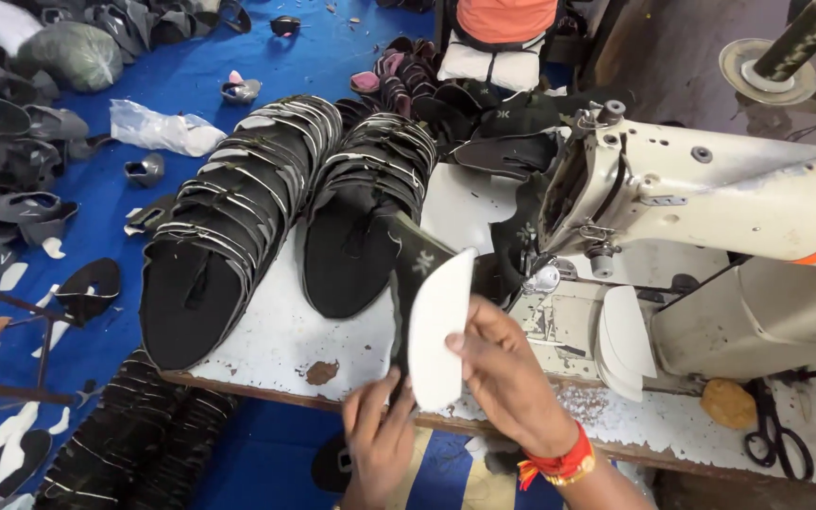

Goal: The person operates a sewing machine to stitch a black slipper. They repeatedly pick up a slipper, guide it under the needle, and sew along the edge. After sewing, they remove the slipper and place it on a stack of finished slippers to the left.

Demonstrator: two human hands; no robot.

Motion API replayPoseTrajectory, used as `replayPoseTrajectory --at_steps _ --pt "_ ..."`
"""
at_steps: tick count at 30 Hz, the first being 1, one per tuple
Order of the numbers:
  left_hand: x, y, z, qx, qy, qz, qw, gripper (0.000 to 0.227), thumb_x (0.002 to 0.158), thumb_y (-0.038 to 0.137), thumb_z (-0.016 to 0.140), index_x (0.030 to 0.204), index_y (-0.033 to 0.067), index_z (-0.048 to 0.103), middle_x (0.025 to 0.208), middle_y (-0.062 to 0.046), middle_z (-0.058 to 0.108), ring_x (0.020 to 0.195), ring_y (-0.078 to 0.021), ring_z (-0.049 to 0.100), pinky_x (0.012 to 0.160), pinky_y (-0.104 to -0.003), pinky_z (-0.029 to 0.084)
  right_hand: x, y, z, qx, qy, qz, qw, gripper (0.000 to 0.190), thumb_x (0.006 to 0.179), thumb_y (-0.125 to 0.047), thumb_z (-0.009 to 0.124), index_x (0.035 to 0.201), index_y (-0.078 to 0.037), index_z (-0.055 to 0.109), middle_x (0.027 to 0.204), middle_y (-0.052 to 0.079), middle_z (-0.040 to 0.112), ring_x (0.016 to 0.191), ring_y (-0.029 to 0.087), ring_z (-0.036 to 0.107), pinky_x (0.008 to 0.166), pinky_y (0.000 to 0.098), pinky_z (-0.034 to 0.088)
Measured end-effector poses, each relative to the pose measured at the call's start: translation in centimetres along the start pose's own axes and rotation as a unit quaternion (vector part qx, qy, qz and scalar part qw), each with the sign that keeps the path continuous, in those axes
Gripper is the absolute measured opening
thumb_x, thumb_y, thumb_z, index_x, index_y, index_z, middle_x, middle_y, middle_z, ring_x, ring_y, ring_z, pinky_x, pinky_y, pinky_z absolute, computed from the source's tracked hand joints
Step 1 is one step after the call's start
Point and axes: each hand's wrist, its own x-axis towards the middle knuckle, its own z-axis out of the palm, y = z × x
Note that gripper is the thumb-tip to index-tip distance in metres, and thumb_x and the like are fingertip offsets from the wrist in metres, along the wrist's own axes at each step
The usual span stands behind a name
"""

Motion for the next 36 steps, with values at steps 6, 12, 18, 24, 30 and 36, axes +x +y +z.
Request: replayPoseTrajectory --at_steps 6,12,18,24,30,36 --pt "-0.8 -2.6 0.0 -0.554 0.133 -0.417 0.708 0.044 0.091 0.018 0.06 0.132 0.0041 0.062 0.135 -0.01 0.065 0.11 -0.0203 0.062 0.099 -0.035 0.05 -1.8 2.4 -5.0 -0.488 -0.045 0.053 0.87 0.012 0.089 -0.008 0.074 0.093 0.003 0.077 0.093 0.015 0.069 0.083 0.025 0.066 0.072 0.04 0.052" --pt "4.2 -2.8 -2.1 -0.662 0.016 -0.644 0.383 0.039 0.096 0.022 0.056 0.127 -0.001 0.06 0.123 -0.012 0.07 0.109 -0.0242 0.071 0.094 -0.041 0.055 -3.6 3.6 -7.2 -0.604 -0.134 -0.026 0.785 0.016 0.085 -0.003 0.068 0.098 -0.001 0.076 0.106 0.013 0.072 0.102 0.032 0.069 0.08 0.0364 0.053" --pt "4.9 -2.2 -0.7 -0.667 -0.044 -0.591 0.451 0.039 0.096 0.015 0.063 0.131 -0.0021 0.061 0.12 -0.012 0.072 0.106 -0.0211 0.071 0.091 -0.038 0.058 -5.0 3.4 -8.3 -0.548 -0.106 0.046 0.828 0.014 0.087 -0.006 0.067 0.097 -0.001 0.075 0.098 0.011 0.07 0.093 0.027 0.072 0.079 0.0362 0.055" --pt "5.5 -1.1 -1.0 -0.665 -0.127 -0.532 0.509 0.036 0.098 0.01 0.065 0.127 -0.0099 0.063 0.115 -0.015 0.074 0.1 -0.0222 0.072 0.089 -0.04 0.06 -6.2 1.8 -12.3 -0.36 0.029 0.087 0.928 0.03 0.09 -0.008 0.062 0.118 -0.004 0.072 0.107 0.011 0.079 0.101 0.021 0.074 0.091 0.0339 0.058" --pt "6.5 2.0 -0.3 -0.624 -0.14 -0.495 0.589 0.038 0.1 0.012 0.063 0.132 -0.0075 0.061 0.116 -0.014 0.073 0.102 -0.0166 0.069 0.089 -0.034 0.058 -2.1 1.0 -5.7 -0.42 0.176 -0.121 0.882 0.061 0.094 -0.006 0.051 0.153 -0.01 0.037 0.136 0.011 0.061 0.119 0.019 0.064 0.099 0.0327 0.052" --pt "7.0 2.1 -0.1 -0.622 -0.112 -0.524 0.57 0.036 0.097 0.01 0.062 0.129 -0.0067 0.06 0.115 -0.013 0.072 0.102 -0.0174 0.071 0.087 -0.034 0.06 -3.2 1.3 -4.3 -0.351 0.038 -0.06 0.934 0.054 0.098 0.001 0.048 0.152 -0.002 0.044 0.142 0.013 0.058 0.126 0.016 0.06 0.102 0.0287 0.045"
